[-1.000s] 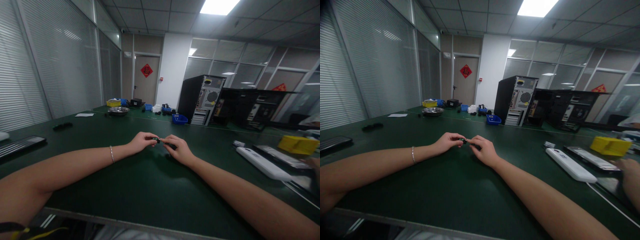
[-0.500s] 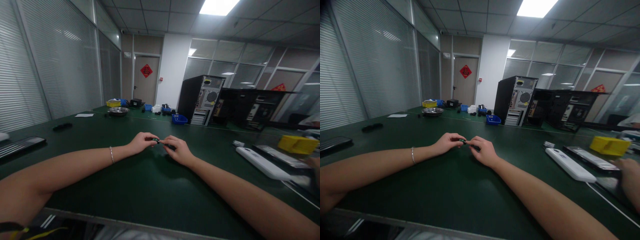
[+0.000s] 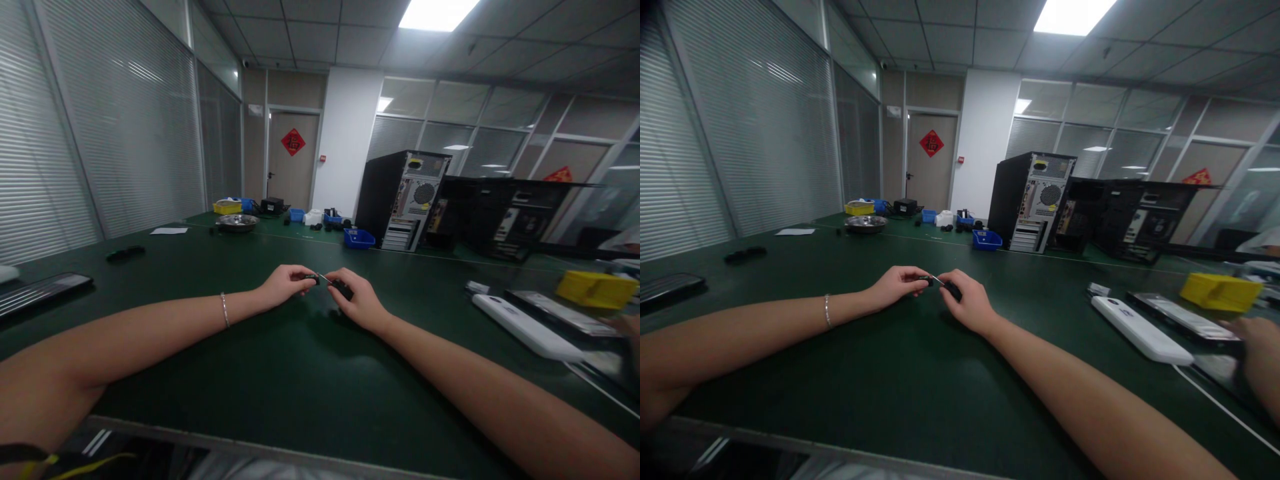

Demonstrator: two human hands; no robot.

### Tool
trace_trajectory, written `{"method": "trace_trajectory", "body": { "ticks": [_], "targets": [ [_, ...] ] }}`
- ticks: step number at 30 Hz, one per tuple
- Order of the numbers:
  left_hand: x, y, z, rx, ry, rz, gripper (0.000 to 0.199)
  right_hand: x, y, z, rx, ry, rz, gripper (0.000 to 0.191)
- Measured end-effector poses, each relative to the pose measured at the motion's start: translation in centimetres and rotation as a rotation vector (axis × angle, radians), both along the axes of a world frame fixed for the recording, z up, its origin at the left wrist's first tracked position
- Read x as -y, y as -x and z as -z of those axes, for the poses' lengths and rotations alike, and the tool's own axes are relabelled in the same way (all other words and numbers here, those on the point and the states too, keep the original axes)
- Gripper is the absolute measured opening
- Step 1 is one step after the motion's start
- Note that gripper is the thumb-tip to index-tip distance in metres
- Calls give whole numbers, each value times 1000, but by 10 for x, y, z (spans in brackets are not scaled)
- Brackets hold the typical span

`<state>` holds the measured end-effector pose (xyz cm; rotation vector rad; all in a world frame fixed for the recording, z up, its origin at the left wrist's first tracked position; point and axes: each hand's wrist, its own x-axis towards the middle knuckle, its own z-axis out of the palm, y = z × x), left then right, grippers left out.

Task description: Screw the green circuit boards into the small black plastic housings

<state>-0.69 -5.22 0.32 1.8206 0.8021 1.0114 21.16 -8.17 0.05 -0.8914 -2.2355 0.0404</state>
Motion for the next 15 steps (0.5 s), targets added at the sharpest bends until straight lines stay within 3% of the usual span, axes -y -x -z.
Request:
{"method": "trace_trajectory", "body": {
  "ticks": [6,15],
  "targets": [
    [1,0,-1,45,26,11,33,7,5,-2,4,40,-46,21],
    [-3,-2,6,160,126,133,34,5,4,1,-29,75,-74,24]
  ]
}}
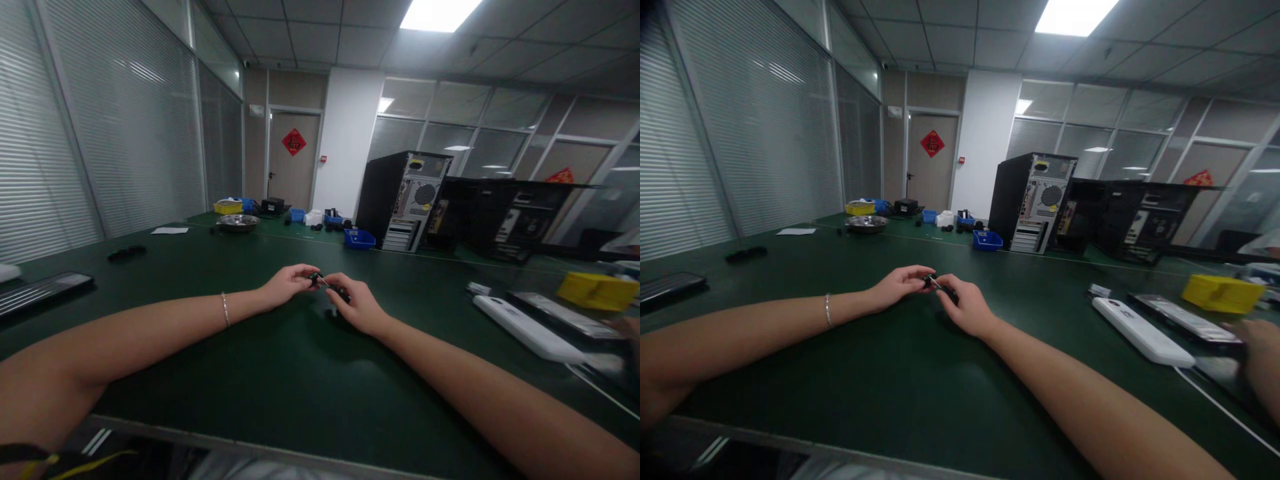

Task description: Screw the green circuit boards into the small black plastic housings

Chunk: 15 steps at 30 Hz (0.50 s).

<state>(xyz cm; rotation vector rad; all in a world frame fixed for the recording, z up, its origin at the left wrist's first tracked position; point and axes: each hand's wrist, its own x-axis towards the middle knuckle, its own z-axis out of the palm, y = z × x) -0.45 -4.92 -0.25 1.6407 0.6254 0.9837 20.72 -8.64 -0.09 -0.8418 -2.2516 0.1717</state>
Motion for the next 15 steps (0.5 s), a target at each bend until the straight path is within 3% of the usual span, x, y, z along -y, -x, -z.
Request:
{"method": "trace_trajectory", "body": {
  "ticks": [8,15],
  "targets": [
    [5,0,-3,-14,-26,20,32,1,-1,0,-32,27,-24,24],
    [6,0,-6,-127,-102,-62,26,-1,-1,-1,0,-22,24,22]
  ]
}}
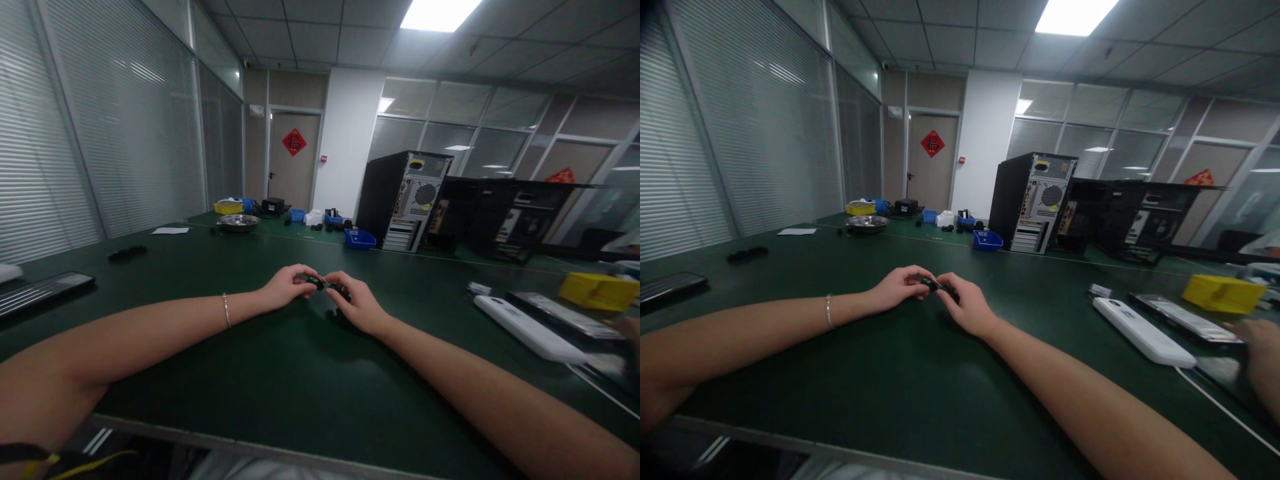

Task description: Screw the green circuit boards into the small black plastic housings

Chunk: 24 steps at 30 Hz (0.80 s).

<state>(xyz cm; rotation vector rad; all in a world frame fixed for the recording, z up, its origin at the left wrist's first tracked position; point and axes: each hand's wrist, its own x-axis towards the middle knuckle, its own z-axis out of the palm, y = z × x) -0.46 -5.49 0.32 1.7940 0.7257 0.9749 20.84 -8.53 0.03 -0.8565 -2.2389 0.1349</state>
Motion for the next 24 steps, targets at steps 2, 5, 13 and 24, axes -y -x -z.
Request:
{"method": "trace_trajectory", "body": {
  "ticks": [2,5,13,24],
  "targets": [
    [-1,1,-1,-15,-44,-50,24,-2,-1,0,8,-29,26,21],
    [-4,3,-1,-17,-91,-110,21,-6,-2,0,18,-63,68,20],
    [-8,4,2,-41,-138,-150,21,-9,-4,4,100,-87,121,18],
    [-2,5,-3,-95,-161,-100,24,-4,-2,1,155,-80,156,17]
  ]
}}
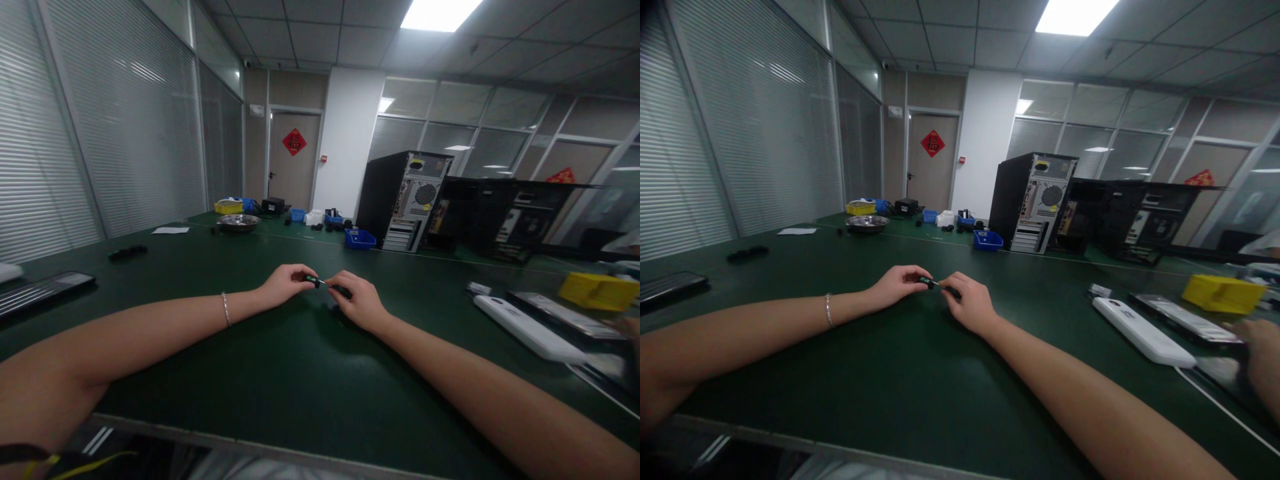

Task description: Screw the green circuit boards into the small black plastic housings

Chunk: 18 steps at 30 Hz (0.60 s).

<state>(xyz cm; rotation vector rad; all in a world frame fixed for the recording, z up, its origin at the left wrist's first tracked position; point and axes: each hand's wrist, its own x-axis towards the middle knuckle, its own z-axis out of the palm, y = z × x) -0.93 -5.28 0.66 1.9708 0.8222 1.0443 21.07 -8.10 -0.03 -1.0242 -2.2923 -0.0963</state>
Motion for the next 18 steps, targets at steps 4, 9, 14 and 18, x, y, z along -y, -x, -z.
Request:
{"method": "trace_trajectory", "body": {
  "ticks": [4,9,14,18],
  "targets": [
    [1,0,-1,-8,9,25,27,0,0,1,-6,7,-21,18],
    [2,-1,0,4,51,60,28,-1,-1,2,-23,13,-63,20],
    [0,0,0,57,84,70,25,-2,-2,2,-52,15,-103,21],
    [0,0,0,99,125,79,25,-3,-2,3,-64,16,-125,21]
  ]
}}
